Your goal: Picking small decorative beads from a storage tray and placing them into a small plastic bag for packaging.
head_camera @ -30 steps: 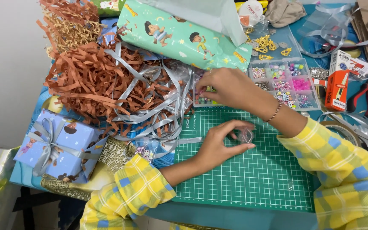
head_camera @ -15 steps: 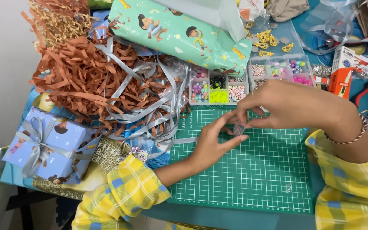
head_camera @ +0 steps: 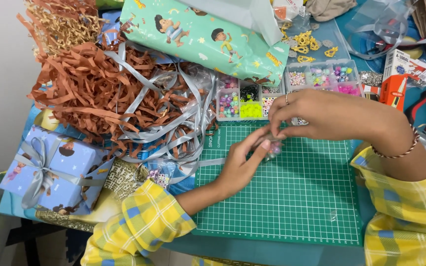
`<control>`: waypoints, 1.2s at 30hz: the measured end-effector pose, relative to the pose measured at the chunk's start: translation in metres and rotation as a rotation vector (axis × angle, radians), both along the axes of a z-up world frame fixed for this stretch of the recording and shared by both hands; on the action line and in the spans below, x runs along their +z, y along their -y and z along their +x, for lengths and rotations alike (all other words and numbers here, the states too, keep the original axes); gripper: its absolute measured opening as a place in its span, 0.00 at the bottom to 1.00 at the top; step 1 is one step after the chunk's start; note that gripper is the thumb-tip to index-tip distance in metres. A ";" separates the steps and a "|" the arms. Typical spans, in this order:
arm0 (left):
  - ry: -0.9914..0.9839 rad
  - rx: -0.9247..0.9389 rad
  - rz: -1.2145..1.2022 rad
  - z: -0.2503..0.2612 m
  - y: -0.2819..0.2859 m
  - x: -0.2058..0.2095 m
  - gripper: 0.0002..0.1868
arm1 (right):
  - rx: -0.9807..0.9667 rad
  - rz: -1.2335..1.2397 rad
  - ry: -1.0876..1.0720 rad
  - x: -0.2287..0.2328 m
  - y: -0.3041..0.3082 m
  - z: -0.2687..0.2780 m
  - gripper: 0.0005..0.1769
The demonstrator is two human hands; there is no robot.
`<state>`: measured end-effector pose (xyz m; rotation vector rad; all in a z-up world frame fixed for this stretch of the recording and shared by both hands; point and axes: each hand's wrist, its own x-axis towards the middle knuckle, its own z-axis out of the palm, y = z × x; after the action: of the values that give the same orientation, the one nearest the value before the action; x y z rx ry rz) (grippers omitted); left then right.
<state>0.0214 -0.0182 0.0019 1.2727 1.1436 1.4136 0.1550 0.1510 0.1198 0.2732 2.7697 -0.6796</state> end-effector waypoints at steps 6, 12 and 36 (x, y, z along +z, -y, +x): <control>-0.133 -0.020 -0.054 -0.002 0.000 0.006 0.20 | -0.102 0.010 0.149 0.011 0.006 -0.002 0.10; -0.130 -0.084 -0.018 -0.003 0.000 0.012 0.16 | -0.049 0.027 0.095 0.006 0.003 0.001 0.09; 0.091 -0.099 -0.151 -0.009 -0.004 0.008 0.08 | -0.071 -0.030 0.013 0.007 -0.002 0.005 0.07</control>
<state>0.0121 -0.0140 0.0097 1.1320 1.0894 1.2751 0.1599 0.1533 0.1270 0.3694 2.7469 -0.7330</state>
